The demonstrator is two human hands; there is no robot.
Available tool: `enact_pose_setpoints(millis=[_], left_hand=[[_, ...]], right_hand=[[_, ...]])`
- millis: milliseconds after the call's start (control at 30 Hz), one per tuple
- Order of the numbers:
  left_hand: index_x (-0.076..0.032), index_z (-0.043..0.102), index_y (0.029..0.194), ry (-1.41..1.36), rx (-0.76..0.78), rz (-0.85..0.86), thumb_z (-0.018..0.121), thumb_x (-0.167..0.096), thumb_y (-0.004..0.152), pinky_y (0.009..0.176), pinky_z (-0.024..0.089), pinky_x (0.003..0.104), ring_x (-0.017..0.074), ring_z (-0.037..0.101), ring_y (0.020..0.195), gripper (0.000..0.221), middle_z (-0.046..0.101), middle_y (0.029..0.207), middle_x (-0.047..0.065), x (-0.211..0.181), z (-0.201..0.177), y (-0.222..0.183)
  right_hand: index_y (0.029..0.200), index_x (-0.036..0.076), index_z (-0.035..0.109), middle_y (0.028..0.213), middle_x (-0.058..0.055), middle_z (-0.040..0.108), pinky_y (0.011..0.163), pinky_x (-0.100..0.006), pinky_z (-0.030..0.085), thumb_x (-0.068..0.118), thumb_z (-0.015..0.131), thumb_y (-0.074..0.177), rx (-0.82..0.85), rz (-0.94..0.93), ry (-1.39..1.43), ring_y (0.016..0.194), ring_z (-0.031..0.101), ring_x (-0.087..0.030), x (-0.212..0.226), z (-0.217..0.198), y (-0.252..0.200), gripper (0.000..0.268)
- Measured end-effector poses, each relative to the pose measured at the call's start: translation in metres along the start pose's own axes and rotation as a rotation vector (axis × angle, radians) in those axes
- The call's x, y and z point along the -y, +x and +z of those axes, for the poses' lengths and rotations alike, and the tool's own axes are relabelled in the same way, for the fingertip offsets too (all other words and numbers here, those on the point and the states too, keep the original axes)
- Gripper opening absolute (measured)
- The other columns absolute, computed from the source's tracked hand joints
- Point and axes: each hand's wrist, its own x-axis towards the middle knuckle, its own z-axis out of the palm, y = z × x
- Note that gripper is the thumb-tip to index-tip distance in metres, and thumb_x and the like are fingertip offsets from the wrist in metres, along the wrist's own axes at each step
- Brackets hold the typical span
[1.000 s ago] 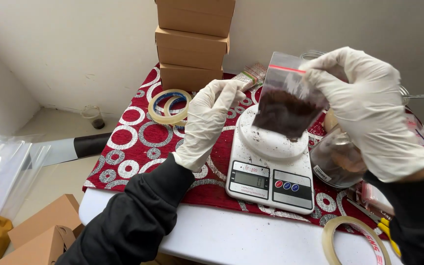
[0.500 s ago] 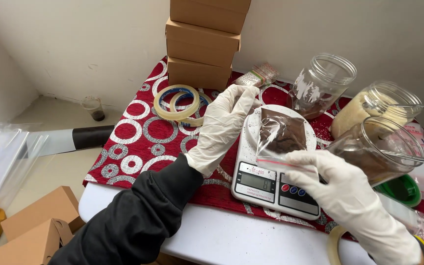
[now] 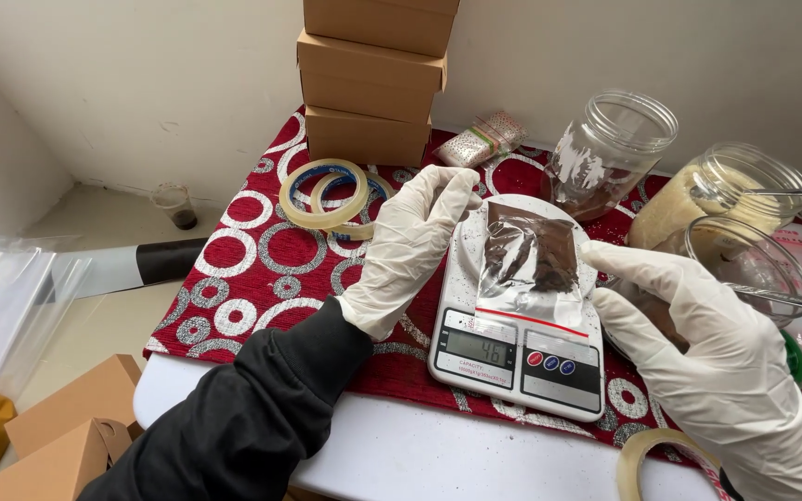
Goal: The person scoops dark brown powder from a jar into a small zip-top bag, weighs it on a digital scale, and seals the bag. They then scoop a small amount of light-colored granules into a second bag, seal it, and place a printed label on the first bag. Finally, they handle a roll of tape.
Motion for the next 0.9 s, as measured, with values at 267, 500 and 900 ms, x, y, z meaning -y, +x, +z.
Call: enact_pose_setpoints(millis=[267,500,900], left_hand=[[-0.008,0.064,0.101,-0.038,0.003,-0.021,0.055,-0.030,0.091,0.082,0.050,0.022,0.0066,0.061,0.081,0.026,0.069,0.084,0.001,0.004,0.000,0.001],[-0.008,0.063,0.103,-0.030,0.012,0.016,0.053,-0.030,0.093,0.083,0.051,0.022,0.0073,0.062,0.082,0.027,0.070,0.085,0.003,0.009,-0.001,0.003],[-0.009,0.064,0.101,-0.027,0.028,-0.004,0.053,-0.032,0.092,0.080,0.049,0.021,0.0053,0.059,0.080,0.026,0.067,0.084,0.000,0.004,0.002,0.000]], right_hand=[[0.118,0.011,0.065,0.121,-0.003,0.066,0.095,-0.026,0.044,0.017,0.059,0.086,0.011,-0.037,-0.026,0.109,0.060,-0.012,-0.012,0.004,-0.001,0.033],[0.118,0.013,0.065,0.120,0.000,0.067,0.092,-0.024,0.043,0.018,0.060,0.085,0.010,-0.005,-0.035,0.108,0.060,-0.010,-0.011,0.005,-0.002,0.033],[0.126,0.008,0.055,0.125,-0.011,0.060,0.107,-0.040,0.042,0.038,0.074,0.072,0.174,-0.602,-0.158,0.116,0.058,-0.026,-0.074,0.035,0.000,0.065]])
